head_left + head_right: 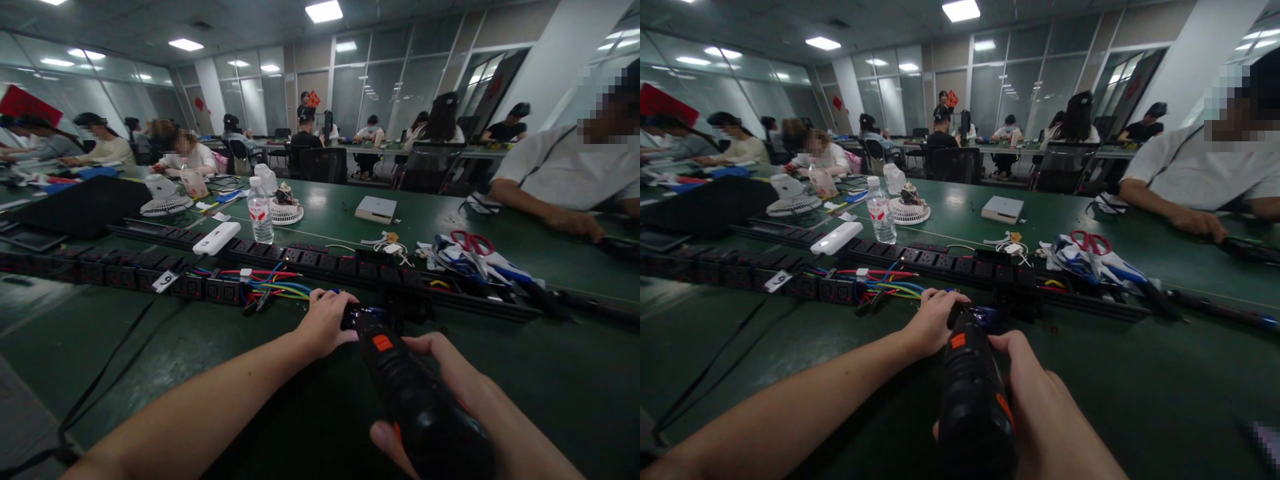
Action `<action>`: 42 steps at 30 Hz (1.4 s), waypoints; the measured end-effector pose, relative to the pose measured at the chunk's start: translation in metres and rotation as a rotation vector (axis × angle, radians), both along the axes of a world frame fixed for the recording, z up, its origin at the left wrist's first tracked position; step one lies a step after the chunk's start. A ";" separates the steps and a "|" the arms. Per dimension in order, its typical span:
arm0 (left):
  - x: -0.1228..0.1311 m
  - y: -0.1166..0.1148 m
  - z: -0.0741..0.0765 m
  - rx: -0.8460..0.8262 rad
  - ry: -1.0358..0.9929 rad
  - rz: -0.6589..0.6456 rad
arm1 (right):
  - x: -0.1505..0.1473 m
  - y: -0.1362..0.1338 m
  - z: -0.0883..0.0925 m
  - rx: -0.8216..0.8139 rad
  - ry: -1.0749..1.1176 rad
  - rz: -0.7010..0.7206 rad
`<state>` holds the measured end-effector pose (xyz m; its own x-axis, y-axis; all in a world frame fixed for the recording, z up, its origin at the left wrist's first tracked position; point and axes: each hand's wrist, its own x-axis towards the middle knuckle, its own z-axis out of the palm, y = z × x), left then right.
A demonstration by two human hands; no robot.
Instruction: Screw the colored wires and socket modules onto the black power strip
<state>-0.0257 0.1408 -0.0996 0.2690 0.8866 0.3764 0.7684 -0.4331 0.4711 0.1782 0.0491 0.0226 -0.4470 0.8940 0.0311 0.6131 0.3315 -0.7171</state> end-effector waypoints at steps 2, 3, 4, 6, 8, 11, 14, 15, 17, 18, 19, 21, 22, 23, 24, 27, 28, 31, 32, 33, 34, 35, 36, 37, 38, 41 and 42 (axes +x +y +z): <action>0.000 0.000 0.000 -0.007 -0.001 0.000 | 0.001 -0.002 -0.002 0.100 -0.051 -0.068; 0.000 0.000 0.000 -0.007 -0.005 -0.004 | 0.002 -0.003 -0.004 0.143 -0.072 -0.092; 0.000 0.000 0.000 -0.004 -0.009 -0.009 | 0.003 -0.004 -0.005 0.174 -0.090 -0.107; 0.000 0.000 0.000 -0.001 -0.014 -0.016 | 0.004 -0.005 -0.007 0.205 -0.113 -0.117; -0.001 0.000 0.001 -0.011 -0.010 -0.017 | 0.005 -0.004 -0.008 0.208 -0.122 -0.120; 0.000 -0.001 0.003 -0.029 -0.002 -0.009 | 0.005 -0.003 -0.005 0.186 -0.112 -0.123; -0.001 -0.002 0.005 -0.033 -0.002 -0.010 | 0.004 -0.001 0.000 0.103 -0.084 -0.067; -0.001 -0.002 0.005 -0.033 -0.003 -0.013 | 0.005 -0.001 0.001 0.062 -0.072 -0.031; -0.001 -0.002 0.005 -0.028 -0.006 -0.017 | 0.005 0.000 0.004 -0.015 -0.053 0.027; -0.001 -0.002 0.005 -0.023 -0.008 -0.019 | 0.006 0.001 0.004 -0.043 -0.049 0.038; -0.001 -0.002 0.005 -0.019 -0.010 -0.021 | 0.007 0.002 0.005 -0.071 -0.052 0.036; -0.001 -0.002 0.005 -0.016 -0.012 -0.020 | 0.010 0.005 0.004 -0.126 -0.070 0.015; -0.001 -0.002 0.005 -0.018 -0.011 -0.018 | 0.011 0.006 0.004 -0.151 -0.076 0.007; -0.001 -0.001 0.005 -0.020 -0.010 -0.016 | 0.012 0.006 0.003 -0.172 -0.076 0.004; -0.001 -0.001 0.004 -0.021 -0.012 -0.014 | 0.013 0.006 0.002 -0.186 -0.068 -0.001; -0.002 -0.001 0.004 -0.014 -0.021 -0.018 | 0.010 0.003 0.000 -0.106 -0.030 -0.078; -0.002 -0.001 0.004 -0.014 -0.022 -0.018 | 0.008 0.001 0.000 -0.049 -0.024 -0.122; -0.001 -0.001 0.004 -0.030 -0.010 -0.010 | 0.002 -0.001 0.001 0.119 -0.043 -0.225; -0.001 -0.001 0.004 -0.037 -0.005 -0.009 | 0.001 -0.001 0.001 0.150 -0.053 -0.234; -0.001 -0.001 0.005 -0.041 0.000 -0.009 | 0.001 -0.001 0.001 0.170 -0.060 -0.235; -0.001 -0.001 0.005 -0.043 0.004 -0.010 | 0.000 0.000 0.000 0.182 -0.066 -0.231; -0.002 -0.001 0.005 -0.043 0.006 -0.011 | 0.001 0.001 -0.001 0.187 -0.071 -0.226; -0.002 -0.001 0.006 -0.041 0.008 -0.014 | 0.001 0.002 -0.002 0.186 -0.074 -0.218; -0.002 -0.002 0.006 -0.037 0.008 -0.018 | 0.003 0.003 -0.003 0.180 -0.078 -0.206; -0.003 -0.001 0.006 -0.031 0.006 -0.022 | 0.004 0.004 -0.004 0.167 -0.082 -0.187; -0.004 -0.001 0.006 -0.015 -0.009 -0.034 | 0.013 0.009 -0.005 0.108 -0.105 -0.071; -0.005 -0.001 0.006 -0.014 -0.011 -0.036 | 0.017 0.011 -0.005 0.113 -0.122 -0.047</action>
<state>-0.0304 0.1399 -0.0941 0.2971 0.8813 0.3675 0.7472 -0.4542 0.4853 0.1948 0.0601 0.0171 -0.4114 0.9079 0.0802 0.7100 0.3745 -0.5964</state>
